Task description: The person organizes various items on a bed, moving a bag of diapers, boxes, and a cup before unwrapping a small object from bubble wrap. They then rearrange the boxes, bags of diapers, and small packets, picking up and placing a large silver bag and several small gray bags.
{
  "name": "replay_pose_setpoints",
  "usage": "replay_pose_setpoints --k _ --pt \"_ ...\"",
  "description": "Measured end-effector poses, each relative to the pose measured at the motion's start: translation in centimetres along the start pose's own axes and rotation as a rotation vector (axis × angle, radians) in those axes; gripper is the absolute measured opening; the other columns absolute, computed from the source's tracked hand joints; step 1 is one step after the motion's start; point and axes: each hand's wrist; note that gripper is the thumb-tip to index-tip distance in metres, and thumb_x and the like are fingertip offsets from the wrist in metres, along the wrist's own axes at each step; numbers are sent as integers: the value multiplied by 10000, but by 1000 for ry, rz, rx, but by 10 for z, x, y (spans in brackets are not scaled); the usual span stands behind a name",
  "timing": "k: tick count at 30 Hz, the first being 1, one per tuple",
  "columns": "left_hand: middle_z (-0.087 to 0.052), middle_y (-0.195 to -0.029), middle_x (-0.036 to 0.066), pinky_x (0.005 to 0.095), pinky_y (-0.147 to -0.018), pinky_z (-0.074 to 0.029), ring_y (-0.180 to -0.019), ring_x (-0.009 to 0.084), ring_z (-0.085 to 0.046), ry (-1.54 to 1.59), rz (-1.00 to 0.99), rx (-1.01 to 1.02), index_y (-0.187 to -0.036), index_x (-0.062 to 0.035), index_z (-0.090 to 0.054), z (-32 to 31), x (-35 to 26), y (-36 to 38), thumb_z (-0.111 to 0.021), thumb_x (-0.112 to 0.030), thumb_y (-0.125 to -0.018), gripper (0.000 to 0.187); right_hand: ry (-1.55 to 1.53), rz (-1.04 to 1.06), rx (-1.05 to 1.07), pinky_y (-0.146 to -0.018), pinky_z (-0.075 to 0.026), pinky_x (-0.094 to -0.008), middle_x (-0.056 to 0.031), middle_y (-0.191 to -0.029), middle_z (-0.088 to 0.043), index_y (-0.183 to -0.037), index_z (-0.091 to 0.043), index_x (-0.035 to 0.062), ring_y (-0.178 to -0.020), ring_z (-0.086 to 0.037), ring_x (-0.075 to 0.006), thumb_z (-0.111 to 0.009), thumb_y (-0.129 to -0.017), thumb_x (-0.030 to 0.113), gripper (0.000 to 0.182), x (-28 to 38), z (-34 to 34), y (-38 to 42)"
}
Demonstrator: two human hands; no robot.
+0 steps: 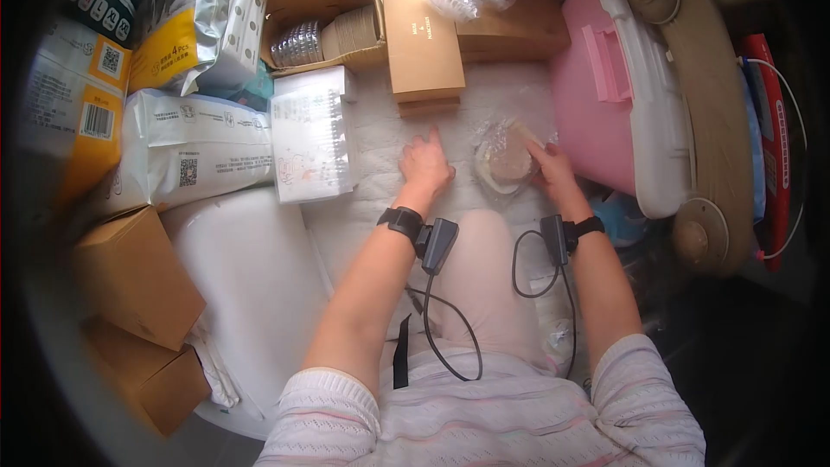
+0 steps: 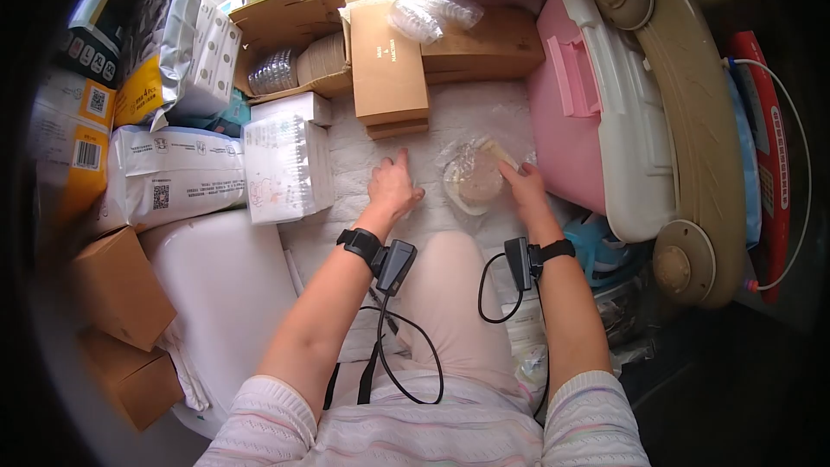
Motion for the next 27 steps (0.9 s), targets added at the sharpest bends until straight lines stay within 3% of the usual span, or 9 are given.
replay_pose_setpoints --k 2,4,5,8,12,15,19,23,27 --pt "-506 -1076 205 446 -818 -455 -975 379 -523 50 69 68 -1240 -67 -386 -2 7 7 -686 -179 -634 686 5 14 -43 -732 -467 -425 -156 -1179 -479 -1272 -356 -39 -1039 -493 -270 -685 -721 413 785 -2 1 3" --pt "-518 -1053 216 440 -814 -457 -954 386 -535 78 63 57 -1239 -60 -387 -13 16 8 -687 -182 -623 695 -291 -97 -48 -740 -470 -423 -125 -1090 -515 -1161 -454 -23 -994 -512 -255 -595 -807 382 556 -8 5 4" --pt "-530 -1030 227 434 -811 -460 -933 394 -547 116 54 52 -1237 -53 -387 -16 20 6 -687 -186 -613 705 -295 -97 -41 -740 -470 -423 -125 -1090 -515 -1161 -454 -23 -994 -512 -255 -595 -807 382 556 -14 8 2" --pt "-554 -1006 249 410 -819 -458 -933 382 -557 202 62 33 -1236 -33 -394 -3 23 1 -670 -185 -603 707 -484 -197 -109 -711 -494 -413 -110 -1005 -543 -1030 -512 39 -913 -549 -235 -419 -897 309 315 -31 12 -3" --pt "-564 -999 276 402 -825 -454 -939 374 -560 291 -15 -59 -1222 -10 -413 46 16 -2 -657 -191 -591 700 -345 -156 -20 -702 -500 -382 -86 -925 -580 -1002 -520 44 -825 -587 -212 -426 -885 294 291 -39 16 -19" --pt "-586 -1008 237 344 -818 -460 -926 293 -588 382 -62 -157 -1243 2 -406 102 3 1 -671 -191 -594 727 -241 -156 -87 -617 -517 -342 -72 -791 -603 -959 -545 37 -688 -611 -195 -435 -872 278 279 -41 12 -25" --pt "-595 -1003 133 235 -790 -441 -903 136 -562 867 -101 -159 -1273 70 -356 136 11 -15 -691 -79 -683 694 -162 -83 -205 -465 -500 -300 -81 -692 -600 -888 -581 33 -559 -601 -182 -447 -870 301 299 -48 10 -25" --pt "-584 -1040 150 258 -753 -466 -885 178 -583 1186 -205 -212 -1260 80 -363 160 19 -28 -688 -53 -685 673 -121 -56 -258 -425 -486 -291 -84 -668 -598 -888 -590 30 -516 -598 -180 -439 -879 316 324 -48 7 -26" --pt "-591 -1030 148 260 -765 -465 -887 176 -583 1197 -163 -307 -1265 69 -364 170 30 -51 -688 -58 -663 695 -130 -64 -257 -411 -477 -285 -78 -650 -594 -890 -594 32 -508 -602 -186 -437 -883 320 328 -46 7 -24"
Point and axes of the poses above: each hand's wrist, its own y-axis away from the middle knuckle, its own z-axis out of the back of the hand, x = y × z
